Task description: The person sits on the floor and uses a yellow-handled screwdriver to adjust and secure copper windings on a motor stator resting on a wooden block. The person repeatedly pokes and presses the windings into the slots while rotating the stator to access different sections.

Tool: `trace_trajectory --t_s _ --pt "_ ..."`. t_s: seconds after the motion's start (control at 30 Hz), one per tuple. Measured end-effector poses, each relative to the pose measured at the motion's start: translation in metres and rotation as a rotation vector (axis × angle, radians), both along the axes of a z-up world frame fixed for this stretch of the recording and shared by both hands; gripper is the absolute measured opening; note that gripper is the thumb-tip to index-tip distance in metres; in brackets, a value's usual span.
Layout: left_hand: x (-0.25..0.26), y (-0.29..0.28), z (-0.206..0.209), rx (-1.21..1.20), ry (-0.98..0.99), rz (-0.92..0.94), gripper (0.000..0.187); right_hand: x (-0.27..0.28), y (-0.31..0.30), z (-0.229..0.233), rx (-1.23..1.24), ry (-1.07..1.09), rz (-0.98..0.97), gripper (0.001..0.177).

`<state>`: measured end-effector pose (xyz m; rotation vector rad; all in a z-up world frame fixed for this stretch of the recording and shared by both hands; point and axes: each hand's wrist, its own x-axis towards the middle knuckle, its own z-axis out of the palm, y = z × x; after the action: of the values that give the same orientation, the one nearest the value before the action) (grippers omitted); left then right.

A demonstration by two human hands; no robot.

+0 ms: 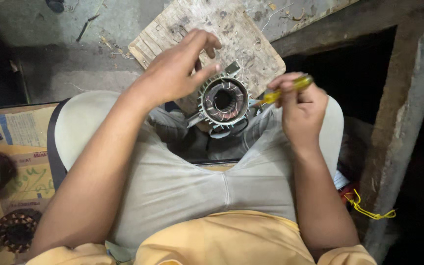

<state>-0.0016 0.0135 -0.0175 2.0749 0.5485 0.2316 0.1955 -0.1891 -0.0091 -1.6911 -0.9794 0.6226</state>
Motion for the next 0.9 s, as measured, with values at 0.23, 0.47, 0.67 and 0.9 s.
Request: trace_trajectory --t_s 0.23,0.47,0.67,0.9 --pt "-0.006 -0.005 -0.010 -0.141 0.114 -0.136 0.062 -0.011 -0.003 0.008 -0.051 -0.124 0.104 0.014" --pt "-0.008 -0.005 -0.024 -0.063 0.099 -0.181 0.052 -0.021 -0.004 -0.002 -0.039 -0.062 0.009 0.017" --pt "-0.005 -0.005 -0.028 -0.082 0.167 -0.186 0.051 -0.031 -0.007 -0.016 -0.015 0.186 -0.119 0.018" --pt "-0.003 -0.004 -0.026 -0.061 0.167 -0.213 0.051 -0.015 0.008 -0.016 -0.137 0.160 -0.034 0.023"
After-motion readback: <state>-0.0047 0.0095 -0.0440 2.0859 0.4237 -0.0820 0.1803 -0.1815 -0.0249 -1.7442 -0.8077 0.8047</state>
